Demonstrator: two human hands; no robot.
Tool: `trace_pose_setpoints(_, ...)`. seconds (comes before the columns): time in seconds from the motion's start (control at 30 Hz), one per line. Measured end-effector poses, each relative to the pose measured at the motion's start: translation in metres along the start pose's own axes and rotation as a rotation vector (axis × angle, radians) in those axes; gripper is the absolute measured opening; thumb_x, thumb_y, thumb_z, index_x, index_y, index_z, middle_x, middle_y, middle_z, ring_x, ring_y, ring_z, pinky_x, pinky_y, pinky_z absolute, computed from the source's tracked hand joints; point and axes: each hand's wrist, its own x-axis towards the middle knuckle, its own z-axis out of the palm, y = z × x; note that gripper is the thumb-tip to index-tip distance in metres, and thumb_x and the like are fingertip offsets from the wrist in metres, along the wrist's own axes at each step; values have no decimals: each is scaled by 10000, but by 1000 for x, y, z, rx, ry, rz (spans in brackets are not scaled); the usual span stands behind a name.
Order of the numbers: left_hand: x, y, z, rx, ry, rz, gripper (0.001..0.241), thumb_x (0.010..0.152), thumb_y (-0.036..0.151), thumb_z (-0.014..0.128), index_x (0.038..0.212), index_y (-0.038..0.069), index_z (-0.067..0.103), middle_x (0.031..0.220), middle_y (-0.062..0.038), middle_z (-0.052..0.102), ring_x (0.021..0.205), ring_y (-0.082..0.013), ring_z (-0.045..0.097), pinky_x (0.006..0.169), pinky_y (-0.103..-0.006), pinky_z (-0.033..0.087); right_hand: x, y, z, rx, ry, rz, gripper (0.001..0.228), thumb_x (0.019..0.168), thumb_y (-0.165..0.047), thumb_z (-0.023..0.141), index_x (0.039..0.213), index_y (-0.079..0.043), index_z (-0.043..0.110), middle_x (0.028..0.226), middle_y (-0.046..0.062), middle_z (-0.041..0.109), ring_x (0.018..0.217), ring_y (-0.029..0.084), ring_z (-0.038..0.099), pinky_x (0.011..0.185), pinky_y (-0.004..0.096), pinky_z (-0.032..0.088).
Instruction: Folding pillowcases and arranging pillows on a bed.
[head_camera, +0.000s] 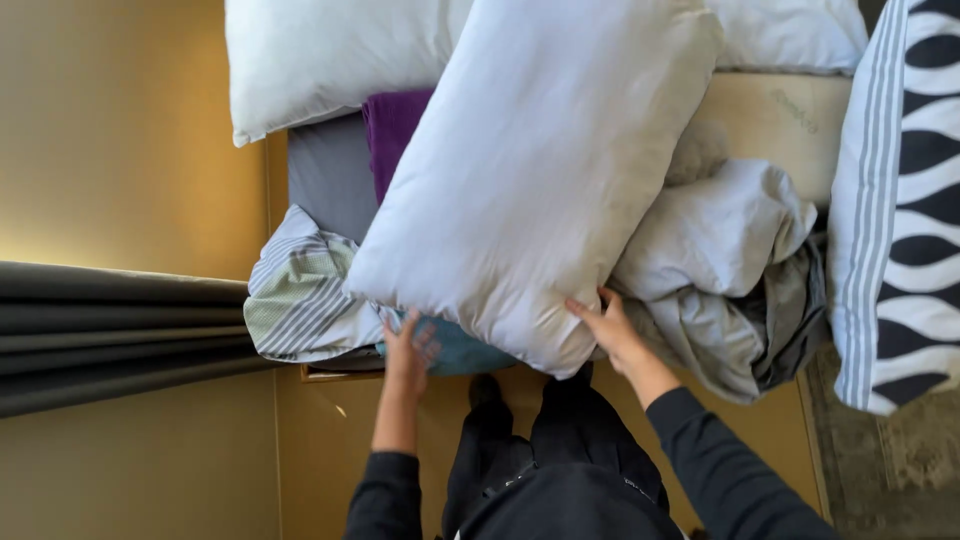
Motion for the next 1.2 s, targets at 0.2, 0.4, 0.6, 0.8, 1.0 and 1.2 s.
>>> trace_pose_setpoints(0.2,37,93,6,-101,159,-39,926,892,478,680,1613,343,115,1589,-107,290,1261,-384,460,1009,-626,439,-18,3,-5,310,-87,-239,857,881,-135,744,1579,-43,255,1530,160,490,1386,261,483,1144,377,371)
trace_pose_setpoints(0.4,29,39,-35,-75,-410,4,734,879,153,742,1512,-38,423,1454,-149,574,1335,-330,537,1142,-479,427,-52,10,-48,357,-109,-309,665,981,-130,595,1581,-30,326,1534,127,511,1374,235,510,1132,353,405)
trace_pose_setpoints(0.6,-64,-66,-79,573,-624,-389,753,789,273,850,1436,8,571,1329,-174,618,1170,-322,569,954,-505,461,-61,53,-105,375,288,-79,681,1008,-234,521,1622,-109,255,1542,178,490,1388,287,515,1130,395,421)
trace_pose_setpoints(0.8,-48,-48,-66,279,-244,-336,826,825,466,678,1535,155,394,1506,-96,516,1331,-292,514,1088,-538,427,-33,77,-105,179,41,66,730,1052,-499,431,1639,-108,242,1657,118,347,1492,257,361,1181,402,292)
trace_pose_setpoints(1.0,-28,11,22,457,-254,47,958,832,572,644,1635,201,278,1601,-134,328,1463,-301,342,1136,-446,319,10,18,-103,315,270,-407,789,980,-466,541,1561,-33,229,1589,205,398,1449,306,435,1184,411,355)
trace_pose_setpoints(1.2,-38,-4,79,669,65,190,887,898,641,603,1444,-51,515,1327,-242,650,1183,-328,670,1008,-377,519,28,-66,-103,-16,172,-121,859,1016,-628,572,1507,36,335,1468,247,452,1333,287,466,1093,391,384)
